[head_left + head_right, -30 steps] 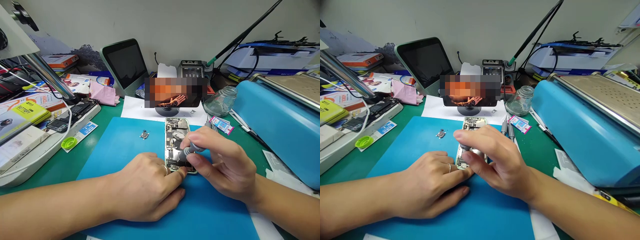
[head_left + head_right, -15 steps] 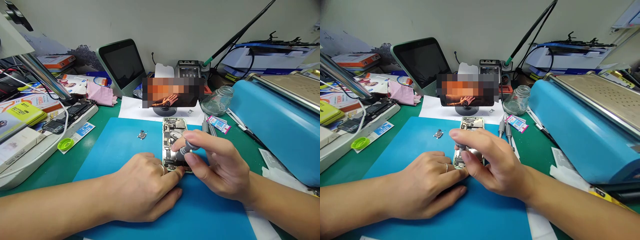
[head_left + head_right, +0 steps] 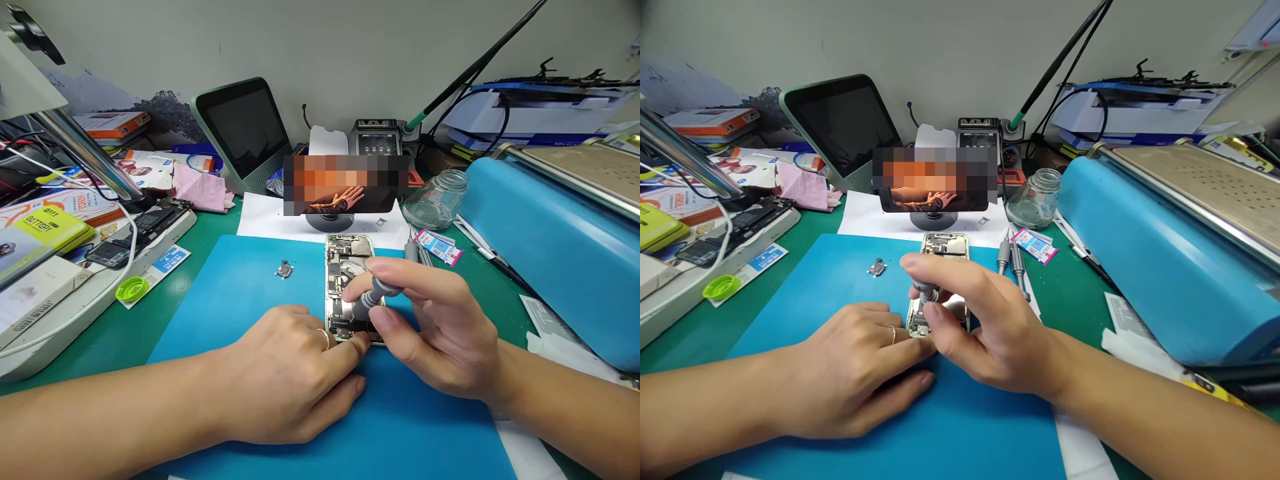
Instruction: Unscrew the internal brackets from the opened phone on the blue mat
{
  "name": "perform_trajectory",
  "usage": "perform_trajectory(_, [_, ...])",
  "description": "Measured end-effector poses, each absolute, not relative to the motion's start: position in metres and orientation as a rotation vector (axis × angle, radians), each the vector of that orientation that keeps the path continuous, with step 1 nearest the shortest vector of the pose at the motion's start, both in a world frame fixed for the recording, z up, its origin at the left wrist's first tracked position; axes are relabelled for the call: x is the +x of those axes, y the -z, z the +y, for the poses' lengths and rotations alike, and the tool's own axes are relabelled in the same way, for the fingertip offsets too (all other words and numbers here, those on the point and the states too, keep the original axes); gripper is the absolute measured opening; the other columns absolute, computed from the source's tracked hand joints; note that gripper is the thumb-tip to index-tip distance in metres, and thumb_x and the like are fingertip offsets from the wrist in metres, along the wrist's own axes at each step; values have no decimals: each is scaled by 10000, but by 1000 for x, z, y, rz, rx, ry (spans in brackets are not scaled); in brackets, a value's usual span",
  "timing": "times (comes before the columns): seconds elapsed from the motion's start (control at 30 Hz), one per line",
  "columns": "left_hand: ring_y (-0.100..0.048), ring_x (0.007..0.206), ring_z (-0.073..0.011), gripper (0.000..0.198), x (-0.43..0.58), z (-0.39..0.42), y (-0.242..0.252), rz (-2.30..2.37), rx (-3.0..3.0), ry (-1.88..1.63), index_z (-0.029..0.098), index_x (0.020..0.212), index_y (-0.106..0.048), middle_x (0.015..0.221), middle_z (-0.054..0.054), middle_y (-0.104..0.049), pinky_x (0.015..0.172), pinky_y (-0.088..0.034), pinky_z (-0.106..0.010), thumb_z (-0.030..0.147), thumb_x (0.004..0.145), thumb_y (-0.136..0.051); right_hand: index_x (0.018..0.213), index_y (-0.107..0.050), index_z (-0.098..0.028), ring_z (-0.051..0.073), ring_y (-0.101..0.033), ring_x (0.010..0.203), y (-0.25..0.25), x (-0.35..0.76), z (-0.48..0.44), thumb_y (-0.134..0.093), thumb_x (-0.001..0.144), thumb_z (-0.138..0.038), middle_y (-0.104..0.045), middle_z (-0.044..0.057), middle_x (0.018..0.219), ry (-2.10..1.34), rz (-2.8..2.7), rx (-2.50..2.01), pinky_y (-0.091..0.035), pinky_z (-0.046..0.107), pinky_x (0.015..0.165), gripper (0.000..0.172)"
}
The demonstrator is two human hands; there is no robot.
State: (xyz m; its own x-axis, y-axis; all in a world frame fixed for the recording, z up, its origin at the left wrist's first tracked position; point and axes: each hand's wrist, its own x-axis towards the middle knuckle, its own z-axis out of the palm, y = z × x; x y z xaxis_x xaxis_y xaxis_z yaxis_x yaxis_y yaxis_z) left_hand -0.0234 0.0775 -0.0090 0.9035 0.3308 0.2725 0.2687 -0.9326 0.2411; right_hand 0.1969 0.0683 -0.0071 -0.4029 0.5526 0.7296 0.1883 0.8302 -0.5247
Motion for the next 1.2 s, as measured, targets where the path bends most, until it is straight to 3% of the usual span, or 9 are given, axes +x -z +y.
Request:
perform_trajectory(0.23, [-530,520,-190,167,-22,77,7,438,2868,-482,174,1080,-613,690,30,-621,518,-386,-394,284,1035,-496,1504,-487,-308,166,-765,959,6,196,70,-601,900,1,-712,58,1303,-389,-1978,-583,-675,308,839,687])
perform_trajectory(0.47, [-567,543,-204,156,-23,77,7,446,2863,-433,190,1018,-600,705,18,-641,534,-407,-392,286,1037,-478,1481,-524,-263,185,-721,887,4,195,75,-678,874,-15,-751,77,1203,-306,-2033,-532,-658,358,799,674])
perform_trajectory(0.83, [-538,508,-201,217,-23,77,8,458,2885,-451,171,1153,-607,678,22,-630,516,-383,-391,301,1044,-472,1474,-528,-263,214,-713,956,5,195,69,-585,841,30,-721,86,1216,-352,-1952,-623,-652,372,770,700])
perform_trajectory(0.97, [-549,507,-191,188,-23,77,7,448,2882,-460,174,1092,-610,667,20,-634,523,-381,-378,286,1046,-466,1446,-537,-271,198,-703,875,4,194,70,-612,844,11,-736,86,1204,-279,-1955,-614,-646,378,736,669])
perform_trajectory(1.2, [-568,521,-204,222,-23,77,9,453,2884,-447,161,1110,-625,674,11,-645,533,-396,-380,301,1046,-465,1382,-594,-291,189,-663,770,1,196,75,-691,863,-64,-739,37,981,-199,-1975,-589,-609,365,692,575])
